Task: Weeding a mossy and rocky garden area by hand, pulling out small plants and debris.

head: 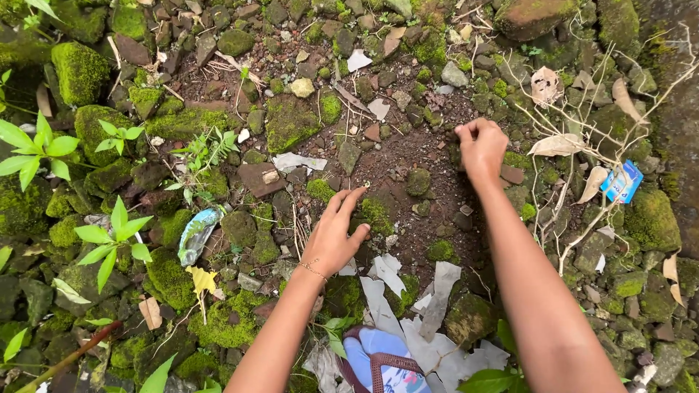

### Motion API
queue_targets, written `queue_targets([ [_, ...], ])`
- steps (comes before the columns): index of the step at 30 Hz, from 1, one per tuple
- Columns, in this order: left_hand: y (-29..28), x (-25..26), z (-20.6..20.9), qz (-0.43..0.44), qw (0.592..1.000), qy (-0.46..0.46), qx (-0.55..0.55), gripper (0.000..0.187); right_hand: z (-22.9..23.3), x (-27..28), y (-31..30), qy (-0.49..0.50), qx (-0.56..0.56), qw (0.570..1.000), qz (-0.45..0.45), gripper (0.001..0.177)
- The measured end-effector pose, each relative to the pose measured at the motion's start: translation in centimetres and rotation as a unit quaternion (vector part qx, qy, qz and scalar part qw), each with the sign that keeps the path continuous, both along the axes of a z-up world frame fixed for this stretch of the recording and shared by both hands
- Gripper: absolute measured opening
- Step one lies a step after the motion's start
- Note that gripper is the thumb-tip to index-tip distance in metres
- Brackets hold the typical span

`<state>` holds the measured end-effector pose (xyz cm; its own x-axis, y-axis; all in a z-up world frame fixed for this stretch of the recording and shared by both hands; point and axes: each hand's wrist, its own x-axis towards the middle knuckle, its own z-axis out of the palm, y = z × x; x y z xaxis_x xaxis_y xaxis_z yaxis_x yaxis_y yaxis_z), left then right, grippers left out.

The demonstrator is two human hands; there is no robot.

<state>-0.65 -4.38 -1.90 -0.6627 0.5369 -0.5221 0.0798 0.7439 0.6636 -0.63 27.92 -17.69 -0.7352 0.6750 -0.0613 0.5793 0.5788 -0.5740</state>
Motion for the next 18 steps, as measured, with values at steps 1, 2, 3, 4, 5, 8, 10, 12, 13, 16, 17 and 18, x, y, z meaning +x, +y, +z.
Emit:
queue_targets([
  [1, 0.0, 0.0, 0.1, 0.003, 1.0, -0.001, -0.002, 0.067, 2.0, 0.2, -1.3, 0.018, 0.006, 0.999, 0.039, 0.016],
  [2, 0.0, 0.1, 0.2, 0.006, 1.0, -0.002, -0.004, 0.067, 3.9, 0.4, -2.6, 0.036, 0.012, 0.996, 0.079, 0.014],
  [3, 0.2, -0.1, 0.2, 0.006, 1.0, -0.001, -0.003, 0.067, 4.3, 0.3, -3.3, 0.037, 0.014, 0.996, 0.079, 0.014],
  [4, 0.3, -0.2, 0.1, 0.002, 1.0, 0.0, -0.003, 0.067, 4.6, 0.2, -4.1, 0.03, -0.011, 0.993, 0.113, 0.012],
  [5, 0.3, -0.2, -0.1, 0.0, 1.0, -0.001, -0.006, 0.066, 4.9, 0.2, -5.1, 0.022, -0.038, 0.988, 0.149, 0.01],
  [8, 0.6, -0.2, 1.5, 0.002, 1.0, -0.008, -0.012, 0.067, 3.6, -0.7, -6.6, -0.024, -0.042, 0.974, 0.224, 0.027],
  [10, 0.4, 0.1, 0.2, -0.002, 1.0, -0.007, -0.009, 0.066, -0.9, -1.2, -5.9, -0.026, -0.019, 0.969, 0.247, 0.025],
  [12, 0.1, 0.0, -0.3, -0.004, 1.0, -0.004, -0.005, 0.066, -3.8, -1.8, -5.5, -0.024, 0.005, 0.962, 0.271, 0.023],
  [13, 0.0, -0.1, -0.1, -0.001, 1.0, -0.003, -0.003, 0.066, -4.4, -1.8, -5.4, -0.028, 0.024, 0.96, 0.276, 0.014],
  [16, -0.4, -0.1, -0.3, 0.006, 1.0, -0.001, -0.001, 0.065, -5.2, -1.8, -5.1, -0.014, 0.039, 0.962, 0.271, 0.005],
  [17, -0.5, -0.1, -0.4, 0.008, 1.0, 0.002, -0.002, 0.065, -5.3, -1.9, -4.9, 0.006, 0.035, 0.965, 0.26, 0.005],
  [18, -0.5, -0.2, -0.5, 0.009, 1.0, 0.002, -0.002, 0.065, -3.4, -2.0, -4.7, 0.005, 0.035, 0.965, 0.261, 0.005],
])
